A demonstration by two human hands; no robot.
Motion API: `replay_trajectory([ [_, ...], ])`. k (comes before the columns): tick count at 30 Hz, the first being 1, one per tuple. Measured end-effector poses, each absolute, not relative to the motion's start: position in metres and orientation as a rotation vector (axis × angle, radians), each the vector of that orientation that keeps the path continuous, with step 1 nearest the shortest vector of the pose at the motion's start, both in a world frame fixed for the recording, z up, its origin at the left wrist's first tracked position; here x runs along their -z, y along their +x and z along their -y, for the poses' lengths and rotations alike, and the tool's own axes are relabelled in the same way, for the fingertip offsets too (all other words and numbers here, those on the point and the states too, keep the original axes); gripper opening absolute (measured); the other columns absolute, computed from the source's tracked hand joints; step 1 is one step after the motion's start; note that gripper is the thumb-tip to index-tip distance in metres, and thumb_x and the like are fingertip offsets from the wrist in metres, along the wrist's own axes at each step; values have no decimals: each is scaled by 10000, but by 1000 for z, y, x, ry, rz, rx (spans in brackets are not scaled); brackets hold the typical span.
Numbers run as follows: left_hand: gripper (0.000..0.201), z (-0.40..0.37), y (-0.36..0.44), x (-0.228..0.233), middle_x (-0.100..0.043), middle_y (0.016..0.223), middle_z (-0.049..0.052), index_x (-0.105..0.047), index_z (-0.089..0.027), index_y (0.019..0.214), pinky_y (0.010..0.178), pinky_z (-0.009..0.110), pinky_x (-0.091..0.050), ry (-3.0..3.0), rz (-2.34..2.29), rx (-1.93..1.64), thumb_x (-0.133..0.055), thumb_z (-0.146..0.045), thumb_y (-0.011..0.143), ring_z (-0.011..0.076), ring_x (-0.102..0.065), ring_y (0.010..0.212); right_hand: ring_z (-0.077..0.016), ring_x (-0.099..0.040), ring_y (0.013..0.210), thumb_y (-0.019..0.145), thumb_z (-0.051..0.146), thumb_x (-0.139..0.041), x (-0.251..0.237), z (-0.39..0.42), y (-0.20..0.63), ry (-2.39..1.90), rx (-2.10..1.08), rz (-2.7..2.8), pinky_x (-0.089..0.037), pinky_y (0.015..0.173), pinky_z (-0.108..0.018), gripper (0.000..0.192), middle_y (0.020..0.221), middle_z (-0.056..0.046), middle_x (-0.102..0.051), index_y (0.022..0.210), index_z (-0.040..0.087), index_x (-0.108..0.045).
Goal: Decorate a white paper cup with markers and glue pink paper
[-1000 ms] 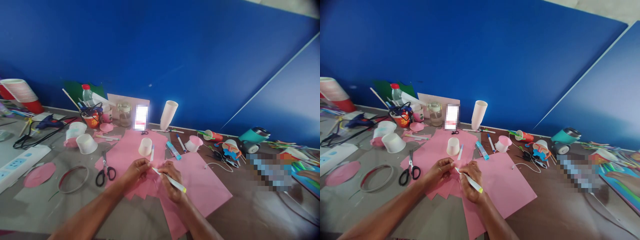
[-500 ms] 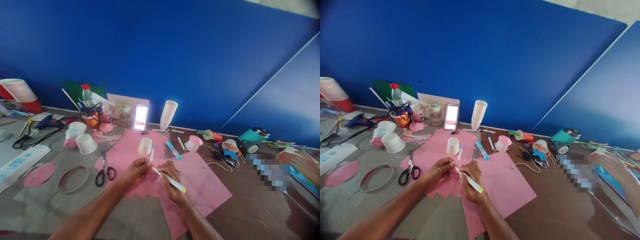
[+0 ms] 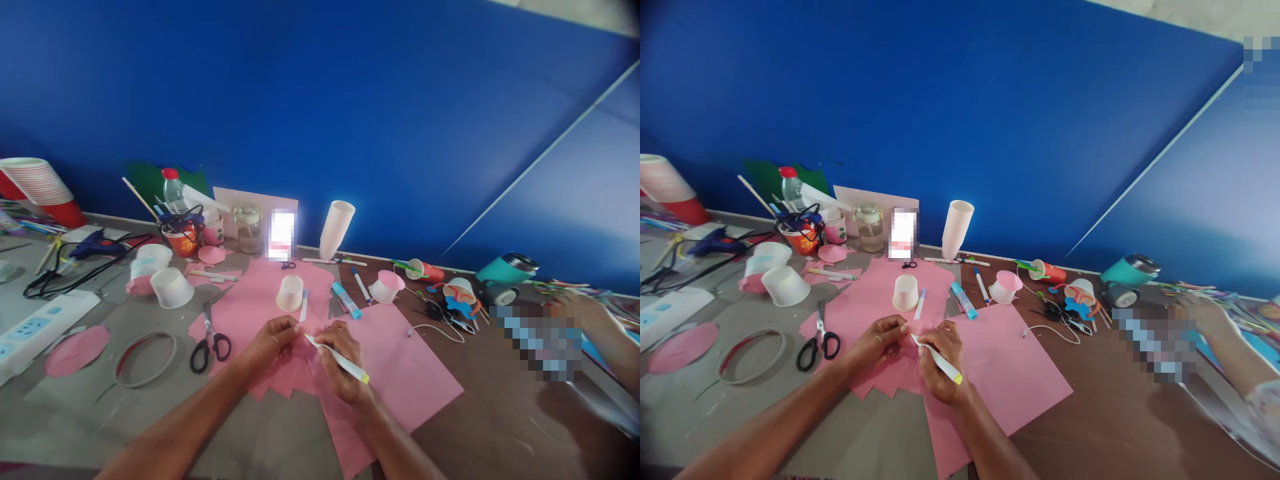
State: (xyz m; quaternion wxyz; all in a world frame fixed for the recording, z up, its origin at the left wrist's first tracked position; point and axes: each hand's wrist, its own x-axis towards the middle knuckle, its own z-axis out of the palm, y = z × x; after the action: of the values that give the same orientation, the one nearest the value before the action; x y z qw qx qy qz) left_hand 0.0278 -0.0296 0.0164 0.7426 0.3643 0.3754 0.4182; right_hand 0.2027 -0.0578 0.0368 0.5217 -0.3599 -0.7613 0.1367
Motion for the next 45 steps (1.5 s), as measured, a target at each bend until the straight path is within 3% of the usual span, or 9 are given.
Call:
replay_trajectory([
  [8, 338, 27, 26, -11, -426, 497, -74, -565, -158, 681, 446, 187, -252, 845, -820, -921, -766, -419, 751, 42, -353, 430, -169, -534, 566, 860, 147, -478, -38, 57, 206, -864, -315, 1792, -425, 697, -358, 135, 593, 26, -596, 839, 233, -581],
  [26, 347, 28, 27, -13, -428, 513, -69, -561, -161, 673, 463, 192, -261, 865, -832, -925, -778, -427, 723, 51, -359, 452, -175, -585, 596, 860, 175, -481, -36, 57, 203, -821, -328, 1837, -446, 727, -379, 121, 668, 4, -653, 891, 230, -584],
  [39, 360, 29, 26, -16, -475, 525, -55, -546, -162, 680, 456, 186, -253, 829, -846, -914, -770, -437, 741, 46, -351, 444, -173, -532, 595, 871, 166, -475, -37, 57, 208, -865, -333, 1788, -437, 697, -354, 128, 556, 34, -557, 838, 233, -579],
  [45, 385, 29, 28, -18, -444, 499, -68, -534, -166, 657, 444, 191, -236, 820, -848, -922, -801, -440, 694, 46, -332, 431, -173, -553, 576, 871, 195, -475, -35, 57, 205, -849, -340, 1802, -449, 694, -373, 118, 632, 8, -621, 861, 234, -587],
])
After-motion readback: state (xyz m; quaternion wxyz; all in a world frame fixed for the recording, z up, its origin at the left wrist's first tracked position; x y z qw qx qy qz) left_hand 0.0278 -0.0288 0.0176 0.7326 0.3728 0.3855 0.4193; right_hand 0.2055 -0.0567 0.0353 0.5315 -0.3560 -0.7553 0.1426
